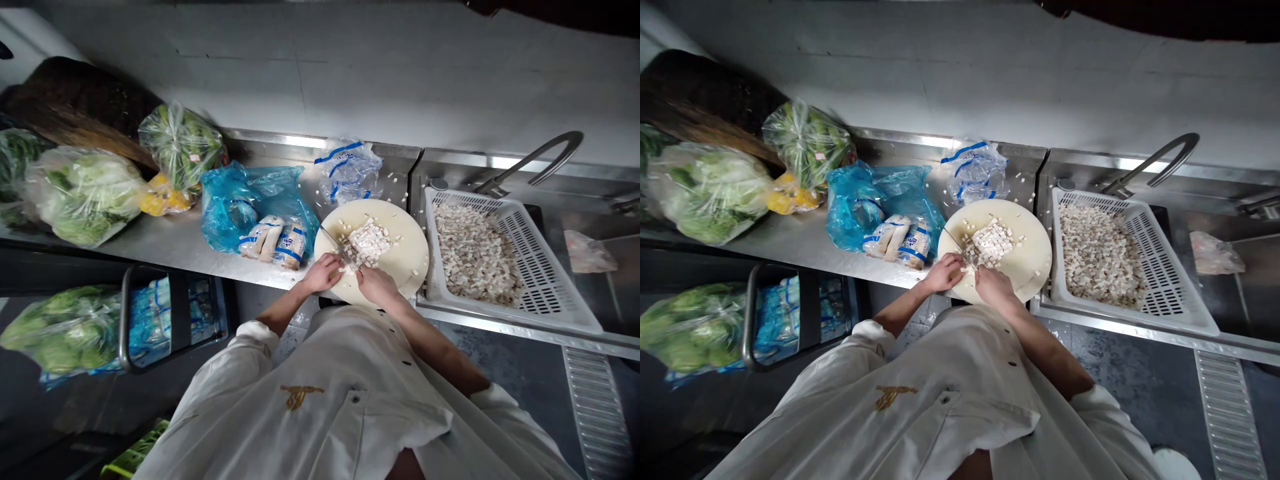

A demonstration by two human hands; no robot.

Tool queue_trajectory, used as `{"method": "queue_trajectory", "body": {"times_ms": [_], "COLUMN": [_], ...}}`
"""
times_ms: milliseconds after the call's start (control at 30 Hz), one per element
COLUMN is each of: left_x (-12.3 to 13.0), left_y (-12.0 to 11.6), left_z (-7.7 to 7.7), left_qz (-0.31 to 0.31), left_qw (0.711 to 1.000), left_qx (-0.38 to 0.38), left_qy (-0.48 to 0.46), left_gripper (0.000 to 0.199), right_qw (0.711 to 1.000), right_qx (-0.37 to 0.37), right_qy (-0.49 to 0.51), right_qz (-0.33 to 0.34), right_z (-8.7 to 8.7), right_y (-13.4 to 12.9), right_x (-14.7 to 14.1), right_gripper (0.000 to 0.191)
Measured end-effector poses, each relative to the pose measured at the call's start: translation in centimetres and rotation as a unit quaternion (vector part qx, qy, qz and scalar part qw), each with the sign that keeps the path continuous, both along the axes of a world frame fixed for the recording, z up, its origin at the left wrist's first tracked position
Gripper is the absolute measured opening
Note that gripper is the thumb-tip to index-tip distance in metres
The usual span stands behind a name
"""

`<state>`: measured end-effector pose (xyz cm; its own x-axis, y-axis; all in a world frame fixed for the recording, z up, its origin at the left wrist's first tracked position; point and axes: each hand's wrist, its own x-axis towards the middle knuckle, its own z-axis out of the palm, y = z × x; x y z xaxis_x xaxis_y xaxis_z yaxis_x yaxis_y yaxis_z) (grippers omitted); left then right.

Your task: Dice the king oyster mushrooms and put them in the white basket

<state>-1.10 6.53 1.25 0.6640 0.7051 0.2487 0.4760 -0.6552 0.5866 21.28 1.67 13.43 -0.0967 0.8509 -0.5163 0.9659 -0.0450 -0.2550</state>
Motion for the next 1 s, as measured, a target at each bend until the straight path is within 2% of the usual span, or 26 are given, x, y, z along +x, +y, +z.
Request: {"method": "queue_trajectory", "body": {"times_ms": [233, 367, 533, 700, 833, 1000], "left_x": [-0.4, -0.6, -0.6, -0.9, -1.0, -1.3], "left_y": [-1.0, -1.5, -2.2, -2.6, -2.9, -3.8], "left_z": [-0.2, -0.2, -0.1, 0.1, 0.1, -0.2], "left_qz": [-0.011, -0.011, 0.0, -0.001, 0.019, 0.03], "left_qw": [1.0, 0.999, 0.998, 0.998, 0.998, 0.998], "left_qx": [0.009, 0.016, 0.021, 0.017, 0.007, -0.008], "left_qy": [0.015, 0.03, 0.052, 0.057, 0.053, 0.053], "left_gripper": [0.03, 0.03, 0.031, 0.03, 0.032, 0.031], "right_qw": [1.0, 1.0, 0.999, 0.999, 0.998, 0.998], "right_qx": [-0.029, -0.004, -0.032, -0.016, -0.037, -0.022], "right_qy": [0.006, 0.023, 0.018, 0.032, 0.033, 0.047], "right_qz": [0.009, 0.019, 0.021, 0.037, 0.032, 0.031], "right_z": [0.0, -0.1, 0.0, 0.3, 0.0, -0.6], "right_y": [-0.4, -0.7, -1.1, -1.5, -1.8, -2.1], "right_x": [-0.2, 0.0, 0.0, 0.0, 0.0, -0.4], "right_gripper": [0.041, 0.043, 0.042, 0.042, 0.041, 0.043]}}
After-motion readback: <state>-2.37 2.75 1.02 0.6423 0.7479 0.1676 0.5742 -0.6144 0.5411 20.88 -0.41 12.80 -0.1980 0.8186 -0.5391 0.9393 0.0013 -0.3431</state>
